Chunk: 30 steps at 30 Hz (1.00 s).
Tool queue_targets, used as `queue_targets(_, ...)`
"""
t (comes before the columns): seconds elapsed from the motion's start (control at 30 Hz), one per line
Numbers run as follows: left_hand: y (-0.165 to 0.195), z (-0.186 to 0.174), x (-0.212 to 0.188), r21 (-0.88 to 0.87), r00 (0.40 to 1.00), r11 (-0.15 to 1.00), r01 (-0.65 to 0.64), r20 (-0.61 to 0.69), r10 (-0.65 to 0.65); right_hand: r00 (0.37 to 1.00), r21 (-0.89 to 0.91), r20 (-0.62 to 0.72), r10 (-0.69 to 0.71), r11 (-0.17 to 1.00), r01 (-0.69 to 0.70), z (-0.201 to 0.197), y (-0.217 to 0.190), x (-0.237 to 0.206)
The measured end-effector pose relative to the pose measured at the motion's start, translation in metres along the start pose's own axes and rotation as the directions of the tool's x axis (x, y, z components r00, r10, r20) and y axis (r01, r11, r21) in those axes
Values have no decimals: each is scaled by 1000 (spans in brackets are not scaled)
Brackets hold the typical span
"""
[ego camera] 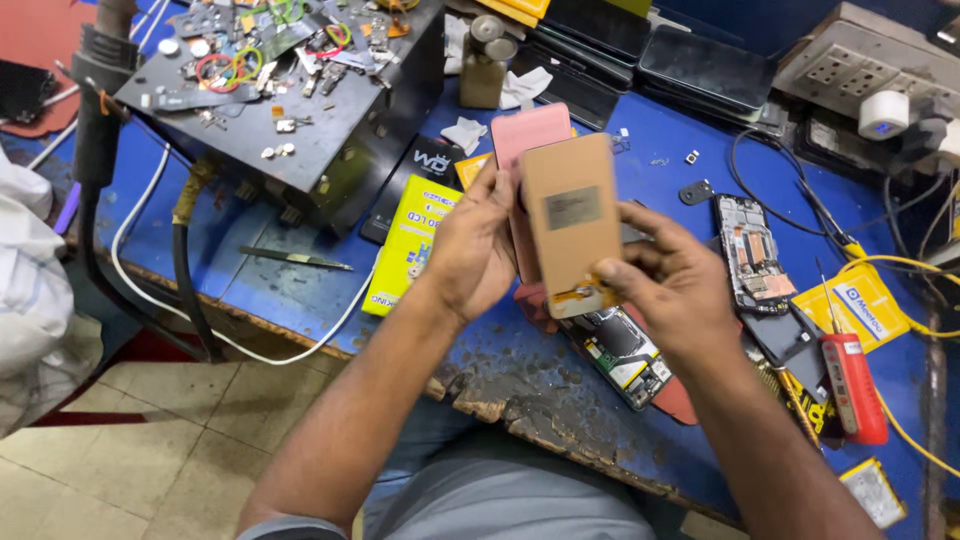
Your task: The person handles a disassembled smartphone, removes the back cover, and compares two replacement back panels. They then use a small brush to clean a circuit board component on the workbench. The clip ends before reassembly is completed.
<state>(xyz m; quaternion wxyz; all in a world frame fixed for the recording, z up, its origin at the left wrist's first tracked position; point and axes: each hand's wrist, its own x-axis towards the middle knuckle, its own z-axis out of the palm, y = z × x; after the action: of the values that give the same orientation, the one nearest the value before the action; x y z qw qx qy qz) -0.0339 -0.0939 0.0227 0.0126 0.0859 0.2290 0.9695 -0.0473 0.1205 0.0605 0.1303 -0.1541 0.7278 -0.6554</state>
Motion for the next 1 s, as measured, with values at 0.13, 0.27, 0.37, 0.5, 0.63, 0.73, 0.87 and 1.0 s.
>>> queue_targets(0.13,3,-2,-23,-176,969,984,14,245,30,999,-140,-16,-34,990,32,34,-14,6)
queue_targets(0.27,13,-4,-37,-99,986,995,15,167,2,979,-253,-14,-203,948,193,59,-24,6)
queue_targets(0.37,15,-8,-43,-124,985,992,5,169,16,930,-500,-6,-367,807,315,69,-24,3)
queue_targets(0.5,9,-17,-46,-137,985,991,-3,170,26,947,-489,-93,-309,843,227,76,-18,2)
queue_targets(0.63,2,-23,-46,-205,977,978,-34,199,76,955,-503,31,-296,821,271,76,-18,1)
queue_targets(0.73,-1,-20,-47,-138,998,989,-61,23,64,895,-502,251,-368,741,446,75,-18,-5)
queue_targets(0.87,7,-8,-47,59,996,995,-84,41,82,953,-490,184,-239,819,300,77,-11,-8)
queue_targets(1.0,35,-8,-48,359,988,921,-152,94,126,947,-250,270,-171,938,241,69,-5,-5)
